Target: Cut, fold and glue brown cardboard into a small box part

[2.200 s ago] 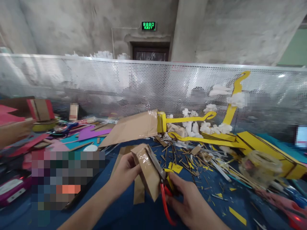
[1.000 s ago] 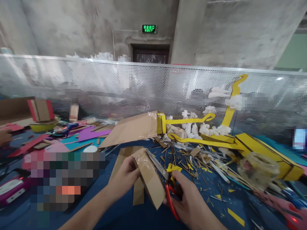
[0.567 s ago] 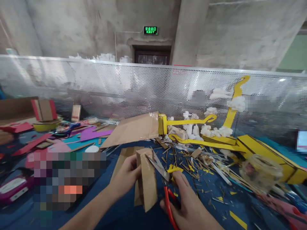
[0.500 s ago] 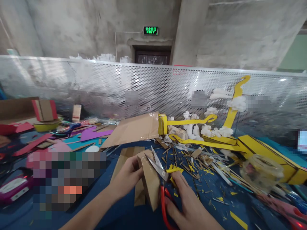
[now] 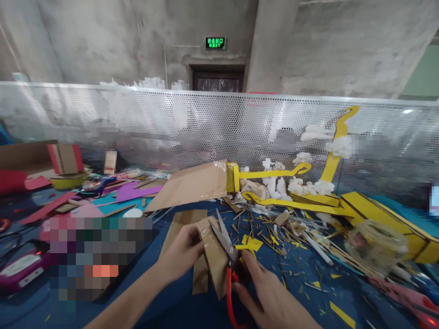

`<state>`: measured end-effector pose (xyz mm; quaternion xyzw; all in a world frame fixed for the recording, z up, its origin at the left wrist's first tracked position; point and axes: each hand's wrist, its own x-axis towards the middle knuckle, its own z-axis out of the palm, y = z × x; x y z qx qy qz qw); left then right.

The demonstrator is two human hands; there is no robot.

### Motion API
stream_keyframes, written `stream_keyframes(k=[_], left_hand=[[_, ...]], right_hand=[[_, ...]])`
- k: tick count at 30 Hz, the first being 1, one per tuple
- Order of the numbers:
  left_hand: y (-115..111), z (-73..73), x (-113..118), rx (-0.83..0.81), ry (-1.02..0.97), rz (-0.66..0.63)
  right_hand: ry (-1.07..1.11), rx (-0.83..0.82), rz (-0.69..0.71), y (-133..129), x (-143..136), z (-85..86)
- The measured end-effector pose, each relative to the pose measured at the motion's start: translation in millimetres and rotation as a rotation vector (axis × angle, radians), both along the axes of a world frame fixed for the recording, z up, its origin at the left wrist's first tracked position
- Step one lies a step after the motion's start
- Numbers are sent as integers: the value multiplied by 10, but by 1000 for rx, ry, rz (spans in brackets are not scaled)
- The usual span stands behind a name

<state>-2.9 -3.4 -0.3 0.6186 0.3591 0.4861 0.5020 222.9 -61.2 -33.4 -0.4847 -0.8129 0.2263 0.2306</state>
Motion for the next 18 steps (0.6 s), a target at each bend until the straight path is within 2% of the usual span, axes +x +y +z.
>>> stream_keyframes(k=[4, 9, 18], left_hand=[[-8, -1, 1, -12, -30, 17], [-4, 22, 10, -12, -19, -31], [7, 8, 11, 28, -24, -22]], right_hand=[[-31, -51, -4, -4, -9, 37], [-10, -113, 0, -10, -11, 91], [-25, -44, -25, 26, 13, 47]])
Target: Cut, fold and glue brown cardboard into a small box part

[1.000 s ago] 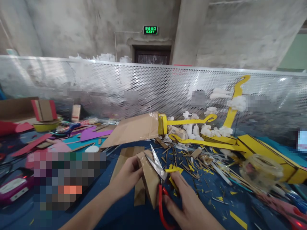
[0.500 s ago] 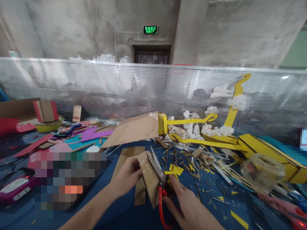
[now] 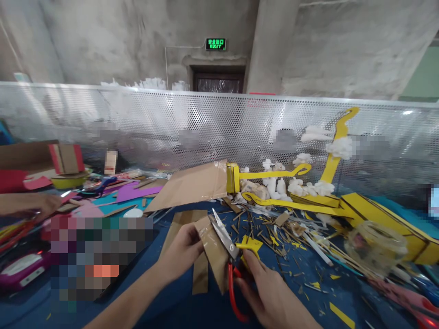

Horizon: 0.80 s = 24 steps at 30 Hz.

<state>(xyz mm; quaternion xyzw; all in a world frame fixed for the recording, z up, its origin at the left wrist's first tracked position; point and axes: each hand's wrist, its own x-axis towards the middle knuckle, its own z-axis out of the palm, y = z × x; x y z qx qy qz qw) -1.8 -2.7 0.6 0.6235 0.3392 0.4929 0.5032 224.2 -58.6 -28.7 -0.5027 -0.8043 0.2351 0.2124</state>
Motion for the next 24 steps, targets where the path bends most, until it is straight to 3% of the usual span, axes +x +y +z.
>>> stream_keyframes(k=[8, 13, 24], left_hand=[[13, -9, -10, 49, 13, 26], [10, 21, -4, 46, -10, 20], [-53, 20, 16, 68, 34, -23]], right_hand=[[-57, 107, 5, 17, 82, -59], [57, 195, -32, 2, 41, -66], [196, 197, -119, 63, 54, -123]])
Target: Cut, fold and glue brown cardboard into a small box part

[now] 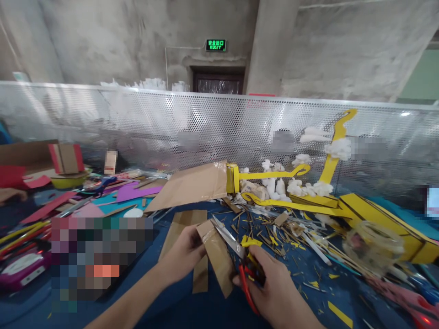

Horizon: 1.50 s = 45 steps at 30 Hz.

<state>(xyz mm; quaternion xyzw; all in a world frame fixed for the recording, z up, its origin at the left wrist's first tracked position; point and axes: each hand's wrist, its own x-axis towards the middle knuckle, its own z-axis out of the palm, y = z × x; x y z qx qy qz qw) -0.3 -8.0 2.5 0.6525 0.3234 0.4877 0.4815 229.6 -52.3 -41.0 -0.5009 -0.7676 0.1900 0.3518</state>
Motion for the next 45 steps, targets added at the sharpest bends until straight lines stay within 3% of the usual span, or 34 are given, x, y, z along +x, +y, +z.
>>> stream_keyframes(k=[7, 14, 19, 25, 37, 45], left_hand=[[27, -74, -53, 10, 37, -8], [35, -118, -64, 70, 154, -100], [42, -93, -45, 62, 141, -107], [27, -108, -38, 42, 124, -126], [28, -102, -45, 34, 141, -89], [-7, 16, -26, 41, 129, -113]], right_hand=[[-16, -38, 2, -54, -18, 60], [-35, -50, 13, -114, -75, 115], [-36, 122, 96, -54, -26, -43], [-79, 98, 96, -6, 40, -186], [-29, 81, 71, -6, 54, -96], [71, -16, 96, -28, -34, 118]])
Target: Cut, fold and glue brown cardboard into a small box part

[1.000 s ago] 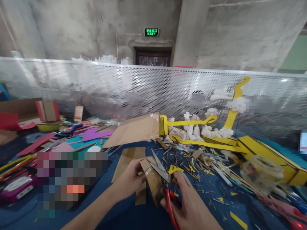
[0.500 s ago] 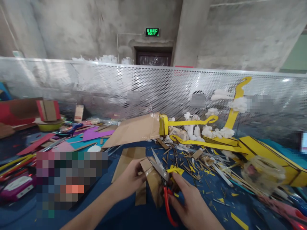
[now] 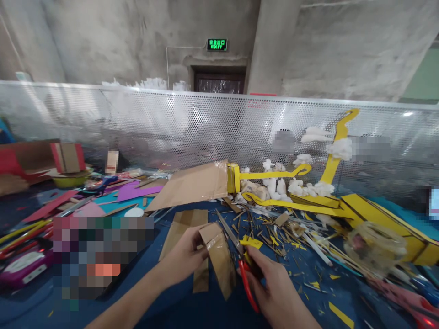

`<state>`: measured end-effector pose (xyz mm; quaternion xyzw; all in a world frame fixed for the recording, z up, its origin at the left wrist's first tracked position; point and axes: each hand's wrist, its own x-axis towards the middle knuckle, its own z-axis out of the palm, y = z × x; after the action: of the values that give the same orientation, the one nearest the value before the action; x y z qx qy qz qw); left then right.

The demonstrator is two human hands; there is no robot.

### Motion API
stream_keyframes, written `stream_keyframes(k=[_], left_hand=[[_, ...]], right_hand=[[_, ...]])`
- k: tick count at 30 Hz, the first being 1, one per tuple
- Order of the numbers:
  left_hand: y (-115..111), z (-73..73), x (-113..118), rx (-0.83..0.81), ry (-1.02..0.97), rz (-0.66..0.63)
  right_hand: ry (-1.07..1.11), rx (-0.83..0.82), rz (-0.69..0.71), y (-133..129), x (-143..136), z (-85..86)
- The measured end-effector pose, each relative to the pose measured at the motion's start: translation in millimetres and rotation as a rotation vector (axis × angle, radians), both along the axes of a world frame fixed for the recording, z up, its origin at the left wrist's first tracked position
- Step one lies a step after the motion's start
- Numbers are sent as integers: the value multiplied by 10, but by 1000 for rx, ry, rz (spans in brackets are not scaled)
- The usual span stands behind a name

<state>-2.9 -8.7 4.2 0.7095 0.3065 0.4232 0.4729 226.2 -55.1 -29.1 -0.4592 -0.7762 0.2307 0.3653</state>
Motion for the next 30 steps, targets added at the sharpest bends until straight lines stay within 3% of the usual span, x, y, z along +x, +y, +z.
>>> stream_keyframes(k=[5, 13, 16, 21, 26, 30], left_hand=[[-11, 69, 34, -85, -89, 80], [13, 88, 19, -146, -146, 154], [15, 79, 26, -166, -182, 142], [31, 35, 13, -188, -195, 204], [92, -18, -31, -148, -181, 263], [99, -1, -34, -129, -210, 264]], right_hand=[[164, -32, -71, 27, -24, -41], [563, -312, 39, 49, -15, -156], [612, -378, 44, 27, 24, -216], [374, -349, -77, -124, 41, -222], [56, -44, -22, -86, 16, -154], [-44, 128, -55, 2, 40, -109]])
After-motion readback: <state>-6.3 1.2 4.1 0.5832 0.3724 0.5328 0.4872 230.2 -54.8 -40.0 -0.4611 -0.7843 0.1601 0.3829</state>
